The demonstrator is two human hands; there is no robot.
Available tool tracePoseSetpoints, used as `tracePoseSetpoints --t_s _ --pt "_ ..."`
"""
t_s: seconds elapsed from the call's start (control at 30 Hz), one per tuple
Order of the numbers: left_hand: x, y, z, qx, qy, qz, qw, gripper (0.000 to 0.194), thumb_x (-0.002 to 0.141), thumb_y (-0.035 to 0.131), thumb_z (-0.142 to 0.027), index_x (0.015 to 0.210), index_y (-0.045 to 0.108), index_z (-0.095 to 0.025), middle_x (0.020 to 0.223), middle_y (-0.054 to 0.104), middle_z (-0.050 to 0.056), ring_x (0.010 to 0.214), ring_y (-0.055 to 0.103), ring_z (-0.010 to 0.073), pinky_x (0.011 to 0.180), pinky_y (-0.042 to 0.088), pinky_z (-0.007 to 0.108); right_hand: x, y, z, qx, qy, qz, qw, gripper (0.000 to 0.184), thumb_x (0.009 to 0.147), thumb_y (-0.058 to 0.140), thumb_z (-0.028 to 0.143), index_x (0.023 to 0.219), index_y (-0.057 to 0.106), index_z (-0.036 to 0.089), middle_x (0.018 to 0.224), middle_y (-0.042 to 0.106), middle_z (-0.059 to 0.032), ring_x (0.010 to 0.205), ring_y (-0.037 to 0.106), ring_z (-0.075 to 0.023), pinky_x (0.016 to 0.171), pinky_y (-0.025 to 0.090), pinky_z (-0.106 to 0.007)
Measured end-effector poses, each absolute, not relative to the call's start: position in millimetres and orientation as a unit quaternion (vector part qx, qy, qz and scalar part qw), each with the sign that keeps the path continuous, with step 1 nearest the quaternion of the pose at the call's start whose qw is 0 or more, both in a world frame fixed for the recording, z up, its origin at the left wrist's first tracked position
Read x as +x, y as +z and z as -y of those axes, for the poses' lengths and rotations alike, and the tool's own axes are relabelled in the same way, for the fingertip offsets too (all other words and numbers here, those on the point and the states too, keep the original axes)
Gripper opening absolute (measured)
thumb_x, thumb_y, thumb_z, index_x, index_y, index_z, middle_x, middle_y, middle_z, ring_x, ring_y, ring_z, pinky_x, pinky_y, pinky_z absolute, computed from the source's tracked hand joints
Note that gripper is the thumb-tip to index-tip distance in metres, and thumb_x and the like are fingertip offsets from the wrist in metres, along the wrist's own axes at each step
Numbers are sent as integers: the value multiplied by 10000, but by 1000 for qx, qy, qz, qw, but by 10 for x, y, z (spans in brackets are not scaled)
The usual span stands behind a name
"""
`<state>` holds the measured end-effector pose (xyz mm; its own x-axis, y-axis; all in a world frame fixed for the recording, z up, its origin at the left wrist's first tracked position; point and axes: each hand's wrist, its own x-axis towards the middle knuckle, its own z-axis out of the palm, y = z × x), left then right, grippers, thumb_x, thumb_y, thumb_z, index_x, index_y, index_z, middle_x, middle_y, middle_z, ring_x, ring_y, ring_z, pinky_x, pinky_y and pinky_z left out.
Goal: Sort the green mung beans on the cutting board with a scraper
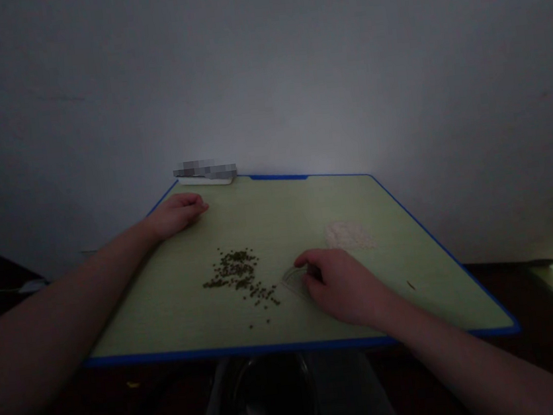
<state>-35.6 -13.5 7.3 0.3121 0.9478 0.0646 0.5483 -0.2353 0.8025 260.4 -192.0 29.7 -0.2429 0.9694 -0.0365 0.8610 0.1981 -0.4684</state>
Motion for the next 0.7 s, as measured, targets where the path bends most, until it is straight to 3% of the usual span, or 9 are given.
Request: tracePoseSetpoints --t_s 0.7 --pt "-363 69 126 728 288 -504 364 289 719 511 -424 587 416 -186 446 360 -51 399 307 71 422 221 232 2550 319 1851 -559 191 795 138 282 771 471 175 1005 629 179 696 637 -18 606 546 -133 571 377 -254"
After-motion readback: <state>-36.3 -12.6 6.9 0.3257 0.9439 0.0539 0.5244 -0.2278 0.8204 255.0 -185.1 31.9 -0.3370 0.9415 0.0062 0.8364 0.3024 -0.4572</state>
